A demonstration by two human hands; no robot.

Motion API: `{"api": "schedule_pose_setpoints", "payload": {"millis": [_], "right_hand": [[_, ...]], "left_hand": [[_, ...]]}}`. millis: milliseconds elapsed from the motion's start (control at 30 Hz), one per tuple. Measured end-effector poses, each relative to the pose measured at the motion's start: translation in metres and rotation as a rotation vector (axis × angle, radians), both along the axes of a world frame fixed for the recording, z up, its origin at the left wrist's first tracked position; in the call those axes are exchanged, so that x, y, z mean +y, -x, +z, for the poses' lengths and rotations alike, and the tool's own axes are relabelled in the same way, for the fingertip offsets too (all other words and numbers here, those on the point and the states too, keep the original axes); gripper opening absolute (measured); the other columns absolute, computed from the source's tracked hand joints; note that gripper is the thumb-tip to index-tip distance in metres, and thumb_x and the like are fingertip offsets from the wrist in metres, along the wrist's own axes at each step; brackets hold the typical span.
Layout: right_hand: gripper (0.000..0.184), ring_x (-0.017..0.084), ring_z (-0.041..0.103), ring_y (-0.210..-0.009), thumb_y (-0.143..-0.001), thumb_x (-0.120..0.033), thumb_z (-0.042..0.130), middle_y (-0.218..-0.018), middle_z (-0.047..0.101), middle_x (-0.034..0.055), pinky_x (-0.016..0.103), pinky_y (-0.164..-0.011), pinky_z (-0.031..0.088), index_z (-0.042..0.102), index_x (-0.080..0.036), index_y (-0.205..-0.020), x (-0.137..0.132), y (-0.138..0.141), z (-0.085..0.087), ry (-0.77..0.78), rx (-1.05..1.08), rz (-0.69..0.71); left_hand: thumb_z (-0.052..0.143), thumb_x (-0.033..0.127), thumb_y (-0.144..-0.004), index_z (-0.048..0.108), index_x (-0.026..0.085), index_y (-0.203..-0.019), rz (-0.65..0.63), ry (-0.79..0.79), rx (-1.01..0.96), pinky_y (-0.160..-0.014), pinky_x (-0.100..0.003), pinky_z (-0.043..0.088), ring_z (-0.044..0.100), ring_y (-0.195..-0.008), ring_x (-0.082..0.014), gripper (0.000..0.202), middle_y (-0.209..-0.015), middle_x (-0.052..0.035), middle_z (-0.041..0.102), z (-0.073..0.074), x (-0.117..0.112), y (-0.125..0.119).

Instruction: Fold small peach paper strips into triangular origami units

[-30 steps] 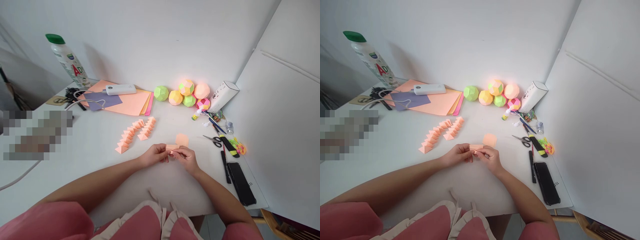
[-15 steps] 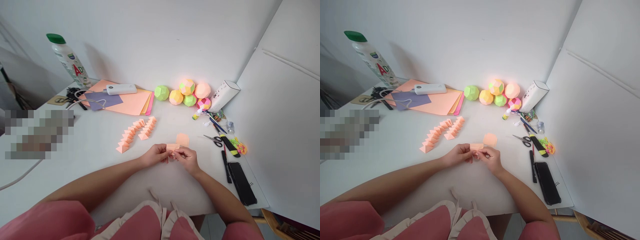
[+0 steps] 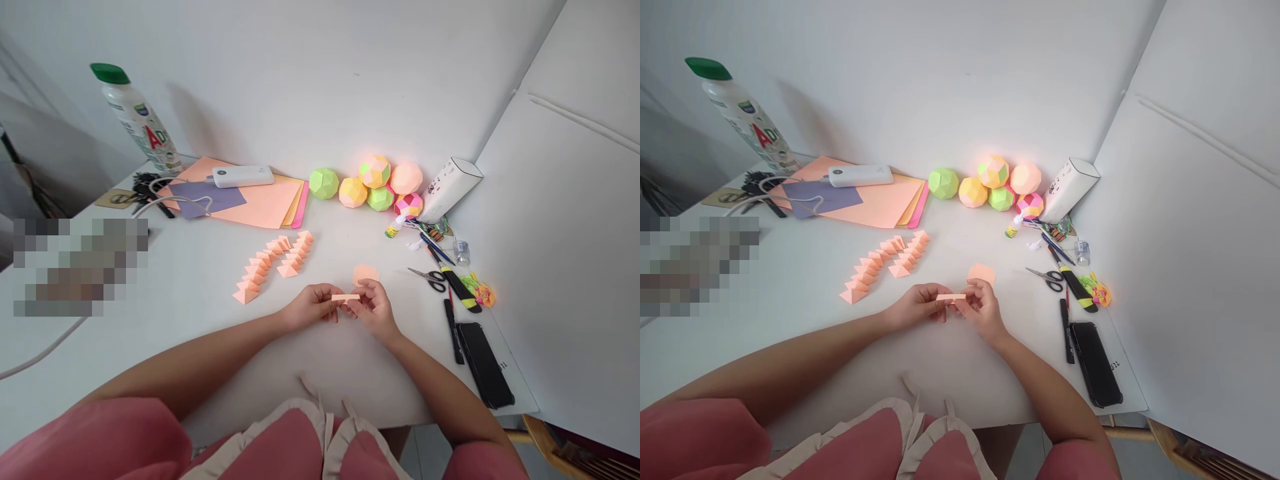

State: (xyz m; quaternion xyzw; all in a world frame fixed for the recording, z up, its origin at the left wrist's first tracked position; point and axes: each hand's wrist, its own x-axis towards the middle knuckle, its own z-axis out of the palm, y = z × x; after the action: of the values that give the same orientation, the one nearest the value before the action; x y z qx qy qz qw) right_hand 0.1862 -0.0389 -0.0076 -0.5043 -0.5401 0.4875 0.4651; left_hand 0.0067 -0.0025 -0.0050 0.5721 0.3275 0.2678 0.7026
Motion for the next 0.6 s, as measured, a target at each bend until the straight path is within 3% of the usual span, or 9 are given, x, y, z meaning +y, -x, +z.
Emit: {"api": "schedule_pose_setpoints", "payload": {"millis": [133, 233, 600], "right_hand": [[0.023, 0.012, 0.057, -0.064, -0.078, -0.037, 0.06, -0.072, 0.061, 0.0025, 0.023, -0.053, 0.046, 0.058, -0.016, -0.087, 0.0029, -0.0017, 0.0017, 0.067, -0.072, 0.116], [0.026, 0.01, 0.051, -0.058, -0.079, -0.04, 0.058, -0.066, 0.059, 0.0019, 0.023, -0.053, 0.044, 0.06, -0.015, -0.071, 0.004, -0.0027, 0.0038, 0.069, -0.111, 0.134], [0.029, 0.01, 0.048, -0.053, -0.075, -0.042, 0.061, -0.057, 0.055, -0.0004, 0.024, -0.052, 0.043, 0.061, -0.015, -0.066, 0.004, -0.0031, 0.0015, 0.125, -0.132, 0.069]], "left_hand": [[0.058, 0.048, -0.076, 0.059, 0.013, -0.089, -0.004, 0.009, -0.034, -0.051, -0.021, 0.042, 0.057, -0.057, -0.0095, 0.037, -0.081, -0.0058, 0.067, -0.0011, 0.0009, 0.0005], [0.058, 0.047, -0.076, 0.059, 0.013, -0.09, -0.004, 0.018, -0.031, -0.051, -0.022, 0.042, 0.057, -0.058, -0.0098, 0.036, -0.083, -0.0058, 0.065, -0.002, 0.0005, 0.0005], [0.054, 0.051, -0.078, 0.06, 0.013, -0.088, -0.03, 0.029, 0.006, -0.052, -0.022, 0.042, 0.056, -0.056, -0.0095, 0.04, -0.081, -0.006, 0.065, -0.0018, 0.0012, -0.0005]]}}
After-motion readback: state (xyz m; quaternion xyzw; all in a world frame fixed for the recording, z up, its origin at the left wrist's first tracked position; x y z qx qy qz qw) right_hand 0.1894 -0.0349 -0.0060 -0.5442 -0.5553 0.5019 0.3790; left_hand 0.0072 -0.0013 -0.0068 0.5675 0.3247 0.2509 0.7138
